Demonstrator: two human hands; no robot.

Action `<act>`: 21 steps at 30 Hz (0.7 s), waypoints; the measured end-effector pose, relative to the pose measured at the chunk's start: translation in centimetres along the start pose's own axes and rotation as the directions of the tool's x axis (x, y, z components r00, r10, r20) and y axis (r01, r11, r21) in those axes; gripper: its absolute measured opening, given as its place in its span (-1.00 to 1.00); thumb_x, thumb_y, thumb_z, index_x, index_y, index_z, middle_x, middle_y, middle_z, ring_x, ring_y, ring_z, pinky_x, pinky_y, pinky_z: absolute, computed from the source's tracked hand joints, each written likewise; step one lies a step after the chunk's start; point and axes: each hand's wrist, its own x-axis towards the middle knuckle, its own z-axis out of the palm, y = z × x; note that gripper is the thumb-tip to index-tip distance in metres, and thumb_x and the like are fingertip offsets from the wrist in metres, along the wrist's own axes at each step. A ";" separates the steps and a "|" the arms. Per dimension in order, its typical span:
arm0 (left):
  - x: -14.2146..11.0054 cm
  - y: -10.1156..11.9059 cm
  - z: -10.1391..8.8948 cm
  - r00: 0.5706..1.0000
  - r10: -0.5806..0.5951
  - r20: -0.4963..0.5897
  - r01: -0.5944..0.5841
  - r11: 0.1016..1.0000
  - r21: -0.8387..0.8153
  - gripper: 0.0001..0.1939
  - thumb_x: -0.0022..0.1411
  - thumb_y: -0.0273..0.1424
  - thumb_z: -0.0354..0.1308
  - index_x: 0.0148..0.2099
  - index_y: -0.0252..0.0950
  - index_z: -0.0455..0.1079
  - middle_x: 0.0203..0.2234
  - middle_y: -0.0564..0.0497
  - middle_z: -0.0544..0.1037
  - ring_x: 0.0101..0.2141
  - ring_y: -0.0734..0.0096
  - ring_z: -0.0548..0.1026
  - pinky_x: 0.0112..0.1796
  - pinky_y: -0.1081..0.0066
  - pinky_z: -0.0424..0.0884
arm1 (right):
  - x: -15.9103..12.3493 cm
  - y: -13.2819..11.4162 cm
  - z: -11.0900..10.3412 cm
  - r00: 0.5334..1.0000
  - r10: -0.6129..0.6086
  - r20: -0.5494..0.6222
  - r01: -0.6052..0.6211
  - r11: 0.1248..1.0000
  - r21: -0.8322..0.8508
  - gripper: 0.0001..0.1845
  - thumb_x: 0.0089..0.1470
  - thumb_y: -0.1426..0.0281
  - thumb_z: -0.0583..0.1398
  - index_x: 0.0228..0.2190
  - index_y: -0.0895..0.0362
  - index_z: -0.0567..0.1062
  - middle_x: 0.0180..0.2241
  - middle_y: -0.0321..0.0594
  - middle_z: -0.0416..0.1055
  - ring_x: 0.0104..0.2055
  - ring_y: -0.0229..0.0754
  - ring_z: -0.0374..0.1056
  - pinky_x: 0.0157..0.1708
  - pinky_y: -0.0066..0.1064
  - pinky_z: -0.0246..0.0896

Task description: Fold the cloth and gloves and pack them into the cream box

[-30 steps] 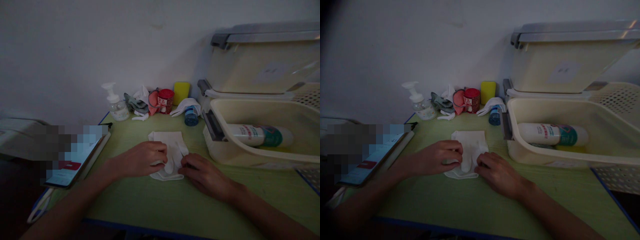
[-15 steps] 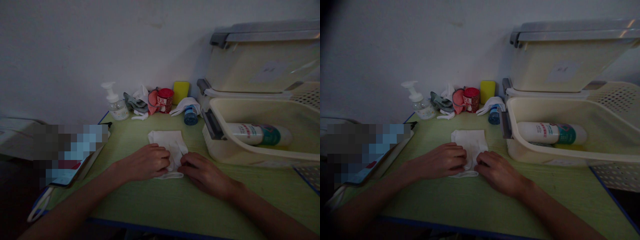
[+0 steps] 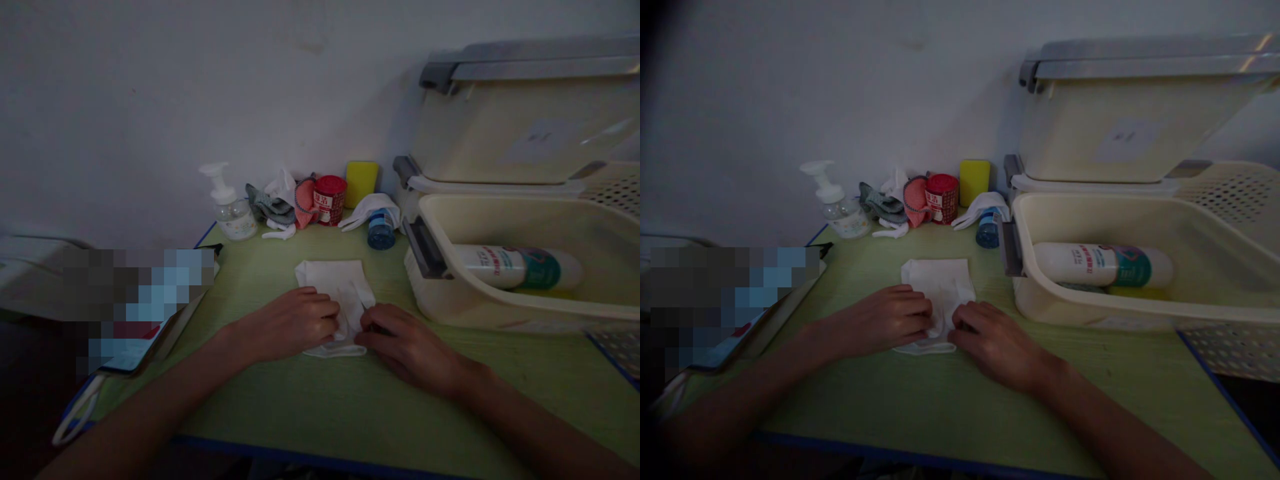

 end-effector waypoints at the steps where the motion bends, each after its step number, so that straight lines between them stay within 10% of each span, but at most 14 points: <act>1: 0.0 0.0 0.0 1.000 0.006 -0.005 -0.006 1.000 0.006 -0.89 0.24 -0.48 0.09 -0.36 -0.27 0.38 -0.40 0.09 0.46 -0.37 0.42 0.42 -0.29 0.38 0.25 | 0.0 0.0 0.0 1.000 0.002 0.002 -0.002 1.000 0.003 -0.81 0.13 0.57 0.09 -0.40 0.22 0.49 -0.42 -0.17 0.36 -0.39 -0.24 0.22 -0.42 -0.46 0.16; 21: 0.0 -0.1 -0.5 0.998 0.016 -0.056 -0.011 0.996 0.085 -0.86 0.19 -0.53 0.09 -0.43 -0.30 0.33 -0.47 0.07 0.44 -0.45 0.40 0.40 -0.34 0.36 0.24 | -0.1 0.1 0.2 1.000 -0.011 -0.002 0.011 1.000 -0.002 -0.76 0.17 0.56 0.03 -0.38 0.22 0.49 -0.41 -0.14 0.37 -0.38 -0.23 0.23 -0.41 -0.44 0.19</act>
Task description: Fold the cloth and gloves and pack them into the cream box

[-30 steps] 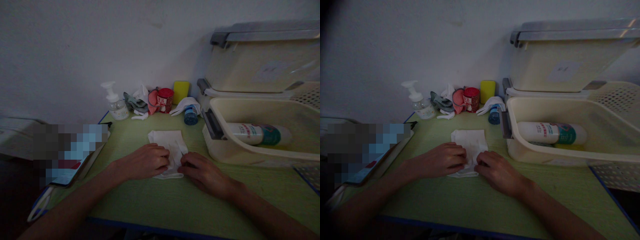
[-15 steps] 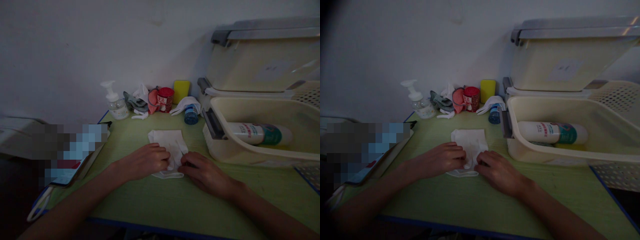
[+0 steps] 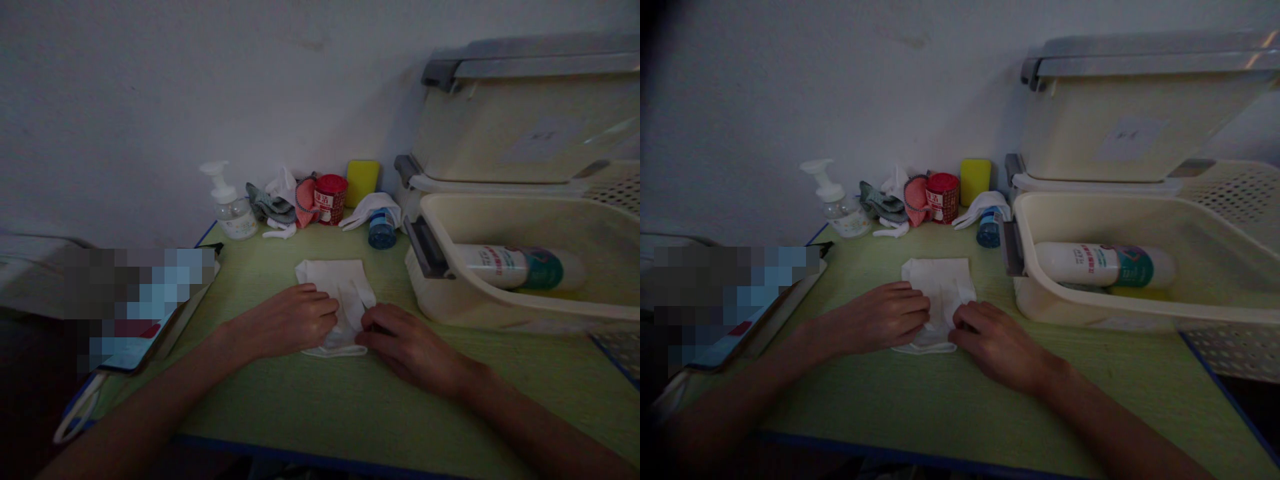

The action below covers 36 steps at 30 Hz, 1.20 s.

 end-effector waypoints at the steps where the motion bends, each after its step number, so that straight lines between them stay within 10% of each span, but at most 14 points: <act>1: -0.1 -0.1 -0.1 1.000 -0.009 -0.007 0.009 1.000 -0.014 -0.87 0.19 -0.52 0.08 -0.43 -0.30 0.33 -0.47 0.07 0.44 -0.45 0.40 0.39 -0.34 0.36 0.24 | 0.0 0.0 0.0 1.000 -0.005 0.000 0.005 1.000 -0.002 -0.76 0.17 0.56 0.03 -0.37 0.22 0.49 -0.41 -0.14 0.37 -0.38 -0.22 0.23 -0.40 -0.44 0.19; 12: -0.4 -0.6 -0.5 0.977 -0.112 0.181 0.168 0.930 -0.328 -0.90 0.15 -0.45 0.08 -0.41 -0.30 0.36 -0.47 0.06 0.44 -0.39 0.41 0.40 -0.27 0.40 0.25 | 0.1 0.0 -0.2 0.999 0.017 0.029 -0.017 1.000 0.006 -0.81 0.15 0.56 0.07 -0.39 0.20 0.48 -0.41 -0.16 0.38 -0.37 -0.23 0.25 -0.38 -0.43 0.20; 22: 0.5 -0.2 0.6 0.955 -0.294 -0.043 0.260 0.897 -0.358 -0.80 0.28 -0.45 -0.04 -0.32 -0.34 0.39 -0.42 0.00 0.45 -0.38 0.42 0.41 -0.34 0.45 0.29 | -0.2 0.7 -0.6 0.994 0.068 -0.088 -0.073 0.996 -0.052 -0.77 0.20 0.48 0.03 -0.36 0.21 0.48 -0.40 -0.12 0.39 -0.36 -0.20 0.31 -0.38 -0.39 0.28; 36: 0.7 0.0 1.5 0.944 -0.294 0.147 0.329 0.838 -0.437 -0.86 0.18 -0.36 0.15 -0.27 -0.34 0.43 -0.35 0.01 0.47 -0.30 0.37 0.45 -0.26 0.40 0.34 | 0.1 1.0 -0.4 0.996 0.080 -0.036 -0.085 0.982 -0.166 -0.69 0.23 0.44 0.01 -0.41 0.22 0.50 -0.43 -0.17 0.41 -0.40 -0.23 0.30 -0.39 -0.42 0.22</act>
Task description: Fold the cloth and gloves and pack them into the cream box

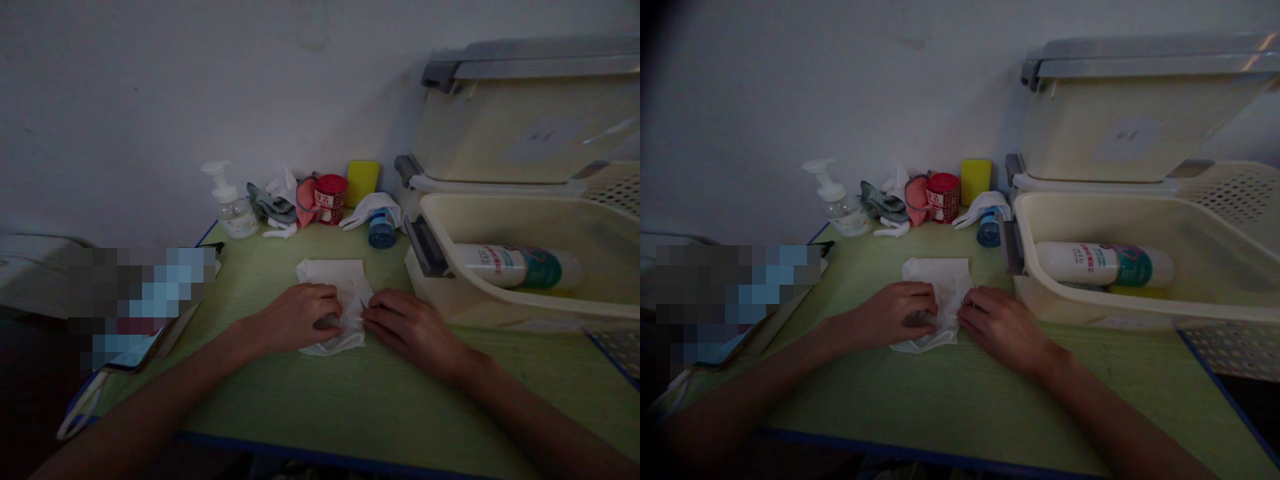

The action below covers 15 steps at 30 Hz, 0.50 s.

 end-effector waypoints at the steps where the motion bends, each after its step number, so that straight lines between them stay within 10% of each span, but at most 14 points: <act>1: 0.0 0.0 0.0 1.000 -0.001 0.001 0.001 1.000 -0.007 -0.86 0.18 -0.36 0.15 -0.27 -0.34 0.43 -0.35 0.01 0.47 -0.30 0.36 0.45 -0.25 0.40 0.34 | 0.0 0.0 0.1 1.000 -0.007 0.009 0.007 1.000 0.004 -0.71 0.22 0.44 0.02 -0.41 0.21 0.51 -0.43 -0.18 0.40 -0.40 -0.24 0.30 -0.39 -0.43 0.21; 15: 0.0 0.0 0.0 1.000 -0.011 0.016 0.011 1.000 -0.013 -0.89 0.18 -0.39 0.12 -0.29 -0.32 0.40 -0.36 0.02 0.45 -0.30 0.39 0.43 -0.25 0.42 0.33 | 0.5 -0.3 0.1 0.987 -0.120 0.108 0.135 0.980 -0.148 -0.81 0.15 0.53 0.09 -0.43 0.20 0.48 -0.45 -0.23 0.38 -0.43 -0.22 0.25 -0.40 -0.38 0.13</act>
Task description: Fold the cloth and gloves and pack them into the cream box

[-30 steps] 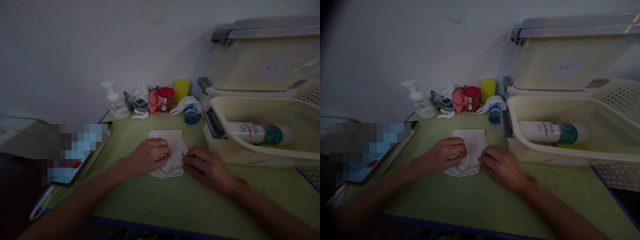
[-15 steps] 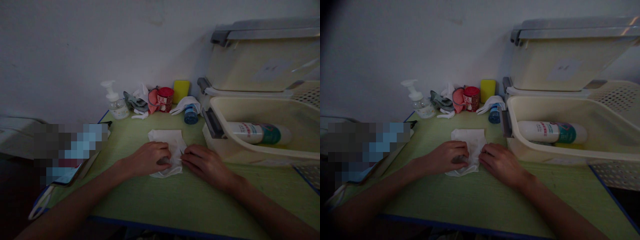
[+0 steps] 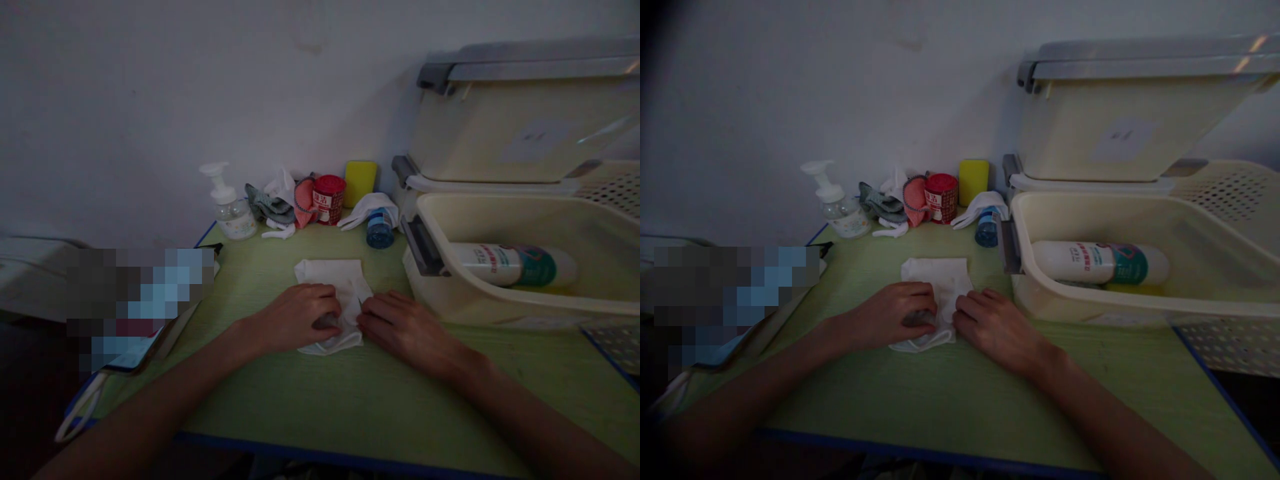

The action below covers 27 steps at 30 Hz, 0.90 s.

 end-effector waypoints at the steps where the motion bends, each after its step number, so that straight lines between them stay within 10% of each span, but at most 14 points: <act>1: 0.0 0.0 0.0 1.000 0.003 -0.002 -0.003 1.000 0.001 -0.89 0.18 -0.38 0.11 -0.29 -0.32 0.41 -0.36 0.02 0.45 -0.30 0.38 0.43 -0.25 0.41 0.33 | 0.0 0.0 0.0 1.000 0.029 0.004 -0.029 0.999 0.030 -0.82 0.15 0.52 0.10 -0.43 0.19 0.49 -0.45 -0.23 0.39 -0.43 -0.22 0.26 -0.40 -0.39 0.15; 13: -0.1 0.2 0.1 1.000 -0.002 -0.027 0.003 0.999 0.039 -0.87 0.18 -0.35 0.12 -0.27 -0.31 0.40 -0.34 0.01 0.46 -0.30 0.37 0.45 -0.26 0.40 0.35 | 0.1 0.2 -0.4 0.979 0.182 0.089 -0.201 0.934 0.296 -0.82 0.12 0.54 0.12 -0.38 0.17 0.53 -0.41 -0.19 0.42 -0.39 -0.25 0.33 -0.40 -0.46 0.22; 27: 0.0 0.8 0.7 0.993 -0.051 -0.109 0.062 0.993 0.100 -0.62 0.06 -0.09 0.20 -0.29 -0.32 0.40 -0.37 -0.03 0.45 -0.31 0.26 0.46 -0.27 0.31 0.39 | 0.2 0.0 0.0 0.998 0.059 0.000 -0.058 0.994 0.091 -0.83 0.13 0.50 0.13 -0.43 0.19 0.51 -0.46 -0.22 0.41 -0.43 -0.21 0.29 -0.38 -0.37 0.19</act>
